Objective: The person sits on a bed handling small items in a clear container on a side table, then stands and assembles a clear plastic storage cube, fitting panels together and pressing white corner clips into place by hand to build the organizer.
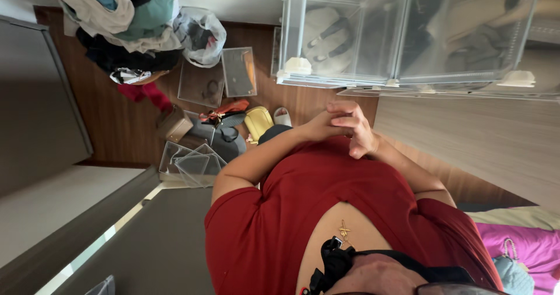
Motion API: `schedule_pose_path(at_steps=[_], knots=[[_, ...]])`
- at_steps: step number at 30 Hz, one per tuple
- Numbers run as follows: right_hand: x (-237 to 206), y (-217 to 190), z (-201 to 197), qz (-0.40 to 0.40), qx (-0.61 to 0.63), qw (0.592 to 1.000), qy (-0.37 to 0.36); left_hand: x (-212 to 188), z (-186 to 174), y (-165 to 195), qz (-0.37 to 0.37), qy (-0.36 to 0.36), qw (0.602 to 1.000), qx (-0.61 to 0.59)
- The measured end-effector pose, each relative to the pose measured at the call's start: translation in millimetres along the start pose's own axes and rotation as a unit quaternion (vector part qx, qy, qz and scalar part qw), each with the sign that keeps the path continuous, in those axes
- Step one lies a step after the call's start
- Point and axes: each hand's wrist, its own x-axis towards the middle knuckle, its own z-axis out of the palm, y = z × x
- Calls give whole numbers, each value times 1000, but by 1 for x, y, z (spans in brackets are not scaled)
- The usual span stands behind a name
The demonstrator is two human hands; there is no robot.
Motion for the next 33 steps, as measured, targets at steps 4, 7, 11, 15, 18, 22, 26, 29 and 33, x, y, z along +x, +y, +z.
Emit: schedule_pose_path(at_steps=[4,7,11,15,18,22,26,29,33], knots=[[1,3,16,33,18,999,-7,-26,-12,3,37,9,996,77],[-3,-5,32,86,40,995,-23,-35,-13,2,-53,8,997,51],[-18,-21,53,52,19,997,45,-42,-12,-4,90,-121,951,268],[-46,-45,67,63,9,988,142,-32,2,-9,17,-255,951,172],[-66,-51,75,52,5,967,248,-21,20,-5,-105,-239,963,68],[-120,-68,79,62,-24,942,329,-1,57,-13,-163,-296,935,110],[-166,-94,74,101,-83,901,413,19,116,-37,-276,-341,898,5],[-198,-126,74,149,-86,865,472,30,157,-53,-221,-405,884,79],[-232,-161,79,183,-85,839,505,33,192,-77,-214,-480,848,68]])
